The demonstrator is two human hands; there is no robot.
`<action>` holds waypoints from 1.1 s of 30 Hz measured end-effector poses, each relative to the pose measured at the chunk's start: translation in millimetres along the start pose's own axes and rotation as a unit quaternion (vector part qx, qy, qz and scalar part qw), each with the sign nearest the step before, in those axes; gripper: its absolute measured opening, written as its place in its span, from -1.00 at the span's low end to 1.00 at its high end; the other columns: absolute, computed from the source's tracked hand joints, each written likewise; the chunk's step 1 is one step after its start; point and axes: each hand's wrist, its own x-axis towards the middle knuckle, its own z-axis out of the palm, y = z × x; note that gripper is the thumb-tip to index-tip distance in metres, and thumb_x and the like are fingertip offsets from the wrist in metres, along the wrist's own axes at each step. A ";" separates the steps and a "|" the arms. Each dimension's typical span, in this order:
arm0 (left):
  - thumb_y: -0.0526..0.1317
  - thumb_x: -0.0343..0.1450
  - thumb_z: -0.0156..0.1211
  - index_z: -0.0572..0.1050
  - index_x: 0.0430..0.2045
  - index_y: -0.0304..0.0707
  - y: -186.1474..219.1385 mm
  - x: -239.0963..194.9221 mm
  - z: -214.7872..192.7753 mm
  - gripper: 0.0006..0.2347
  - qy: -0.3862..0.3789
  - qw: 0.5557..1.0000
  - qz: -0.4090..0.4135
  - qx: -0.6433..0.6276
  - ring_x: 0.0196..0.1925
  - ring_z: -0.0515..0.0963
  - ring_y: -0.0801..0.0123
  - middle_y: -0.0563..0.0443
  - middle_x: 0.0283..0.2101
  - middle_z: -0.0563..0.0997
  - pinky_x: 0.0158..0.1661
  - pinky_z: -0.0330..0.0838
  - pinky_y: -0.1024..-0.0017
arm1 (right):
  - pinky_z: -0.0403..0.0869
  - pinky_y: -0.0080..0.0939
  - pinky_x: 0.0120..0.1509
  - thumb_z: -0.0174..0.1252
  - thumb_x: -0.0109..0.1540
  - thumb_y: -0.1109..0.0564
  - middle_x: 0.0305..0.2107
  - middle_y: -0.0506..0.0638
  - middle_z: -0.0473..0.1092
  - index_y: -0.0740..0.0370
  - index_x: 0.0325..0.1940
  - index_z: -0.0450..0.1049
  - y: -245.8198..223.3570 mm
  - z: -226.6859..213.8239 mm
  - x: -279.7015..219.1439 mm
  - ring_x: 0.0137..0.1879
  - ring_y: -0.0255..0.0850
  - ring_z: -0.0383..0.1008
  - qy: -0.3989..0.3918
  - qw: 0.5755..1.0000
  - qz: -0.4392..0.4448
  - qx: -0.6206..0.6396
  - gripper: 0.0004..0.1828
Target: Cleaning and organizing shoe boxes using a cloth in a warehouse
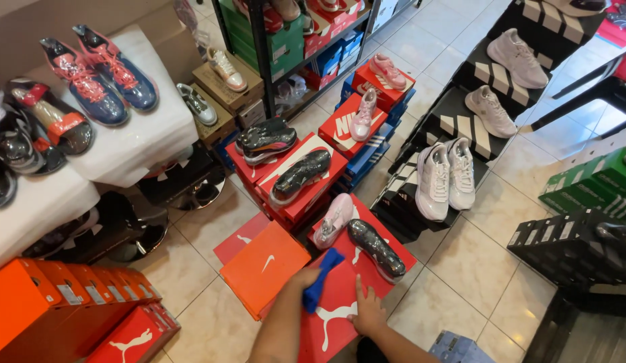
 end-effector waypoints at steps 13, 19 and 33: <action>0.36 0.37 -0.05 0.44 0.23 0.02 -54.2 -46.2 -2.8 -0.36 0.086 0.995 0.008 0.050 -0.13 0.65 0.20 -0.07 -0.07 0.67 -0.08 0.52 0.36 | 0.43 0.14 0.34 0.47 0.06 -0.14 0.45 0.16 -0.04 -0.28 0.62 -0.55 7.6 19.8 21.6 0.40 0.10 0.26 0.040 0.998 -0.018 -0.039 0.44; 0.28 0.36 0.00 0.47 0.17 -0.03 15.2 -69.6 6.5 -0.42 0.126 0.975 0.031 0.183 0.19 0.51 0.07 0.01 0.16 0.56 0.09 0.34 -0.01 | 0.14 0.16 0.51 0.59 -0.10 -0.06 0.42 0.22 0.05 0.02 0.64 -0.32 30.7 39.0 11.1 0.51 0.14 0.08 0.177 0.976 -0.101 0.079 0.49; -0.08 0.51 -0.03 0.18 0.44 -0.10 43.9 -232.8 78.8 -0.48 -0.158 0.932 0.271 -0.180 0.19 0.44 0.47 0.13 0.28 0.45 0.16 0.29 0.58 | 0.42 0.04 0.16 -0.02 0.17 0.38 -0.06 0.31 0.50 0.41 0.13 0.42 62.8 45.8 -139.7 0.02 0.09 0.50 -0.060 0.584 -0.060 0.807 -0.58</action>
